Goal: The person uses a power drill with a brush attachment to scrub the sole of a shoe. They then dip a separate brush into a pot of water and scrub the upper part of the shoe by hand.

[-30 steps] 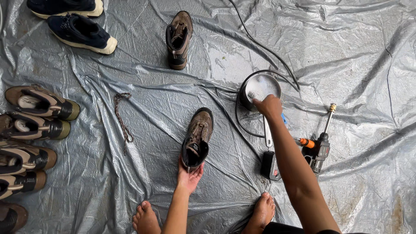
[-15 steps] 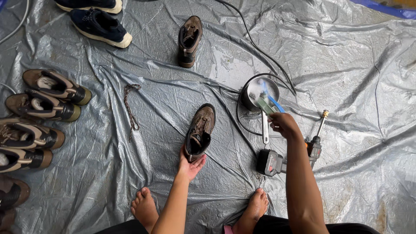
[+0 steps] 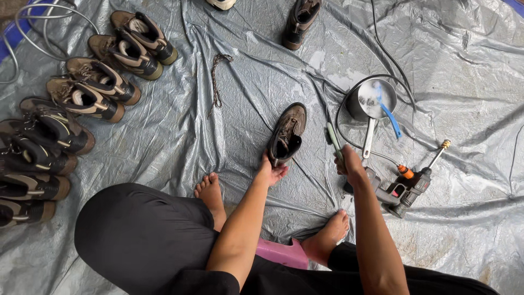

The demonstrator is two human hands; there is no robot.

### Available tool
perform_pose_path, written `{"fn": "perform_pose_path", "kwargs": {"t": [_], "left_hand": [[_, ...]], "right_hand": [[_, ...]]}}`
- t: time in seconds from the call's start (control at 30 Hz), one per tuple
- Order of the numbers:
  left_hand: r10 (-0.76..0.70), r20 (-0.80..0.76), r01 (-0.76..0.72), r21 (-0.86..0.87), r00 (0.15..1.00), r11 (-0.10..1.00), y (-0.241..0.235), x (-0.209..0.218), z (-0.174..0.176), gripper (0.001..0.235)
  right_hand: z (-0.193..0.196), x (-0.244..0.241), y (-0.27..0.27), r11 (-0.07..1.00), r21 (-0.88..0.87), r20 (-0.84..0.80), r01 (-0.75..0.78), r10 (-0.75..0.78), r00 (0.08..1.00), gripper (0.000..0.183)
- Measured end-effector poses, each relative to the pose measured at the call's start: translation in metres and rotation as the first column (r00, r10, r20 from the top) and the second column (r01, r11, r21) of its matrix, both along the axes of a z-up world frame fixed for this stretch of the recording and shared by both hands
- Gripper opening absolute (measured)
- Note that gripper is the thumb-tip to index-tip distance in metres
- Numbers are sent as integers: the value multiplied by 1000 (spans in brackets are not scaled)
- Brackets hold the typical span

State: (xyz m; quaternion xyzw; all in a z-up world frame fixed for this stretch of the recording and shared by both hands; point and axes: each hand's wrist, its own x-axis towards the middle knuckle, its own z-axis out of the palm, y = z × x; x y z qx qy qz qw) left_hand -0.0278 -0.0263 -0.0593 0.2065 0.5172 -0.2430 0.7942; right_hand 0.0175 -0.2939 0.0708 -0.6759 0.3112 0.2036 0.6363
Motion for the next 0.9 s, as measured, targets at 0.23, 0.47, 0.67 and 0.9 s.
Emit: {"fn": "perform_pose_path", "kwargs": {"t": [0.23, 0.47, 0.67, 0.9], "left_hand": [[-663, 71, 88, 975, 745, 203, 26, -28, 115, 114], [-749, 212, -101, 976, 627, 192, 22, -12, 111, 94], [-413, 407, -58, 766, 815, 640, 37, 23, 112, 54], [-211, 410, 5, 450, 887, 893, 29, 4, 150, 59]], "right_hand": [[2, -28, 57, 997, -43, 3, -71, 71, 997, 79], [-31, -38, 59, 987, -87, 78, -136, 143, 987, 58], [-5, -20, 66, 984, -160, 225, -78, 113, 968, 44], [77, -64, 148, 787, -531, 387, -315, 556, 736, 46]]}}
